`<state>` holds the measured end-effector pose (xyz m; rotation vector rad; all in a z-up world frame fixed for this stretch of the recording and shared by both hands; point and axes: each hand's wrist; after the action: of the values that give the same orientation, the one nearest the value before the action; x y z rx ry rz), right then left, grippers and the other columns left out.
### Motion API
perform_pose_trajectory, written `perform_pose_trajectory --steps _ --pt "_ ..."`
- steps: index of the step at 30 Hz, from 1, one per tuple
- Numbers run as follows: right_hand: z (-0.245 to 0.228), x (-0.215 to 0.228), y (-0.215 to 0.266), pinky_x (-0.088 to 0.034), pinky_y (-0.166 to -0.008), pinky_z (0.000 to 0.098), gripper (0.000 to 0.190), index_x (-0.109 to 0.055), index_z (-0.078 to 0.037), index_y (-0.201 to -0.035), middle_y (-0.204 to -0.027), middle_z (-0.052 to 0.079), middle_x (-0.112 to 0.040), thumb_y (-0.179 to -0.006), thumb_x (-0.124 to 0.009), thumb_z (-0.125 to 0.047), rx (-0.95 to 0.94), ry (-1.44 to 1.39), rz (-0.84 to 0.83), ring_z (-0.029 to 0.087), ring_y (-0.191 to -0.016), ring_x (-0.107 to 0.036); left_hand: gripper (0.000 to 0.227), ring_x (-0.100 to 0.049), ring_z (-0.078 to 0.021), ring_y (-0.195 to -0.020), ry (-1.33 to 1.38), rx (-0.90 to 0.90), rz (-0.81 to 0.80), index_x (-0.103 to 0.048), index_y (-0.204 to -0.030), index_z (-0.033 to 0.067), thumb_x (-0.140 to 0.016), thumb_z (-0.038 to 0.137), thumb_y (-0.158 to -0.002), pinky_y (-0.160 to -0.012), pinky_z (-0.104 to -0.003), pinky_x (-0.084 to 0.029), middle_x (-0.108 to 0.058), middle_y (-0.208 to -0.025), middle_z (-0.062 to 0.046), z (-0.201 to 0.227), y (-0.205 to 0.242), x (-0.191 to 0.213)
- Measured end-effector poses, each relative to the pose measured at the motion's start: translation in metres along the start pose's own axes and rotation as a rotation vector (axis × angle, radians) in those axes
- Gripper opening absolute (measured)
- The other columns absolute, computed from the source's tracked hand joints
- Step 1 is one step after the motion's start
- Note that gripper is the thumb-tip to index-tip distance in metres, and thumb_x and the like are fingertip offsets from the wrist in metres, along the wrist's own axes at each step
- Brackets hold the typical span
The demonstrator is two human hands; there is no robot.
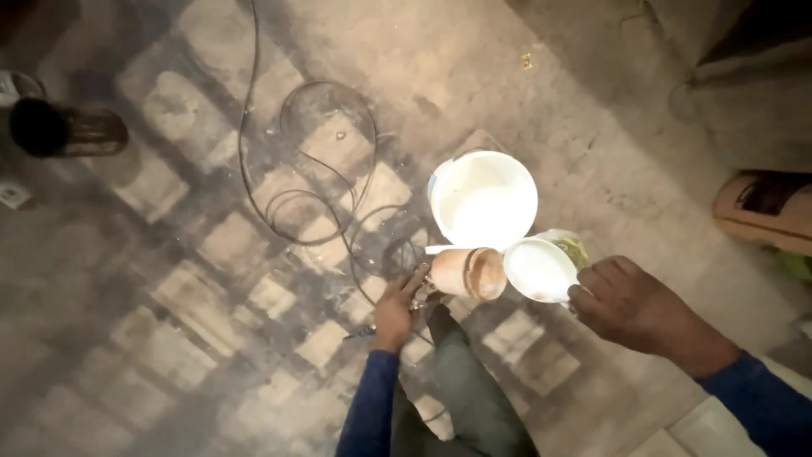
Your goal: The recorder is using a spray gun to apply finish or paint to small wooden furniture panels in a workshop environment.
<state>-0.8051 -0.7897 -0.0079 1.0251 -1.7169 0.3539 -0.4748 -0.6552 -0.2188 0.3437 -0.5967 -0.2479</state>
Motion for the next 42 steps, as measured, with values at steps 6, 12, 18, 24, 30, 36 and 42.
perform_pose_trajectory --steps 6,12,18,24,30,36,42 --pt "-0.022 0.039 -0.027 -0.047 -0.069 0.0424 0.017 -0.059 -0.011 -0.081 -0.087 0.008 -0.057 -0.073 -0.07 -0.021 0.079 0.072 -0.244 0.027 -0.08 -0.059 0.08 -0.058 -0.0356 -0.119 -0.017 0.015 -0.082 -0.053 -0.147 0.0283 -0.08 0.01 -0.074 -0.097 -0.044 -0.049 -0.063 -0.135 -0.009 0.016 -0.01 -0.004" --pt "-0.034 0.059 -0.044 -0.045 -0.067 0.0415 0.012 -0.059 -0.011 -0.079 -0.086 0.008 -0.055 -0.075 -0.067 -0.019 0.127 0.152 -0.331 0.026 -0.08 -0.056 0.086 -0.059 -0.0359 -0.117 0.031 0.0 -0.093 -0.052 -0.15 0.0289 -0.076 0.003 -0.071 -0.096 -0.044 -0.05 -0.063 -0.134 -0.009 0.016 -0.013 -0.015" --pt "-0.042 0.076 -0.048 -0.044 -0.068 0.0414 0.013 -0.06 -0.011 -0.08 -0.088 0.008 -0.053 -0.077 -0.066 -0.022 0.123 0.229 -0.506 0.027 -0.084 -0.055 0.084 -0.062 -0.0349 -0.116 0.013 0.02 -0.042 -0.055 -0.15 0.0288 -0.07 -0.004 -0.074 -0.097 -0.044 -0.05 -0.065 -0.132 -0.009 0.014 -0.015 -0.018" --pt "-0.045 0.079 -0.053 -0.044 -0.069 0.0421 0.016 -0.061 -0.011 -0.082 -0.089 0.008 -0.053 -0.078 -0.067 -0.025 0.098 0.185 -0.556 0.027 -0.086 -0.055 0.084 -0.06 -0.037 -0.115 -0.001 0.024 -0.034 -0.055 -0.148 0.0266 -0.071 -0.002 -0.071 -0.096 -0.045 -0.05 -0.064 -0.132 -0.011 0.017 -0.02 -0.014" --pt "-0.019 0.042 -0.053 -0.044 -0.069 0.0415 0.016 -0.06 -0.012 -0.082 -0.09 0.008 -0.055 -0.076 -0.068 -0.024 0.083 0.112 -0.372 0.027 -0.086 -0.056 0.081 -0.06 -0.0378 -0.116 -0.007 0.024 -0.049 -0.054 -0.15 0.0283 -0.071 0.001 -0.075 -0.097 -0.045 -0.049 -0.063 -0.131 -0.012 0.015 -0.019 -0.017" --pt "0.006 -0.005 -0.031 -0.047 -0.074 0.0428 0.026 -0.067 -0.011 -0.089 -0.09 0.008 -0.062 -0.071 -0.078 -0.028 -0.076 -0.001 -0.12 0.027 -0.084 -0.062 0.075 -0.06 -0.0382 -0.117 0.063 0.041 -0.004 -0.056 -0.149 0.0265 -0.07 0.006 -0.078 -0.098 -0.045 -0.049 -0.063 -0.134 -0.013 0.008 -0.022 -0.006" --pt "0.06 -0.139 -0.008 -0.053 -0.076 0.0413 0.024 -0.075 -0.011 -0.1 -0.093 0.007 -0.069 -0.079 -0.083 -0.019 -0.266 -0.087 0.192 0.028 -0.086 -0.066 0.07 -0.06 -0.0393 -0.121 0.118 0.031 0.056 -0.059 -0.144 0.0203 -0.071 0.007 -0.077 -0.103 -0.046 -0.048 -0.064 -0.136 -0.015 -0.037 -0.022 -0.026"
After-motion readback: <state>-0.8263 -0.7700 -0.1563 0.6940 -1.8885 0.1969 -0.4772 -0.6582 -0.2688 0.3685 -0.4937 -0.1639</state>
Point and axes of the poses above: each hand's wrist, its own y-axis away from the middle knuckle, its own x-axis out of the back of the hand, z = x × y
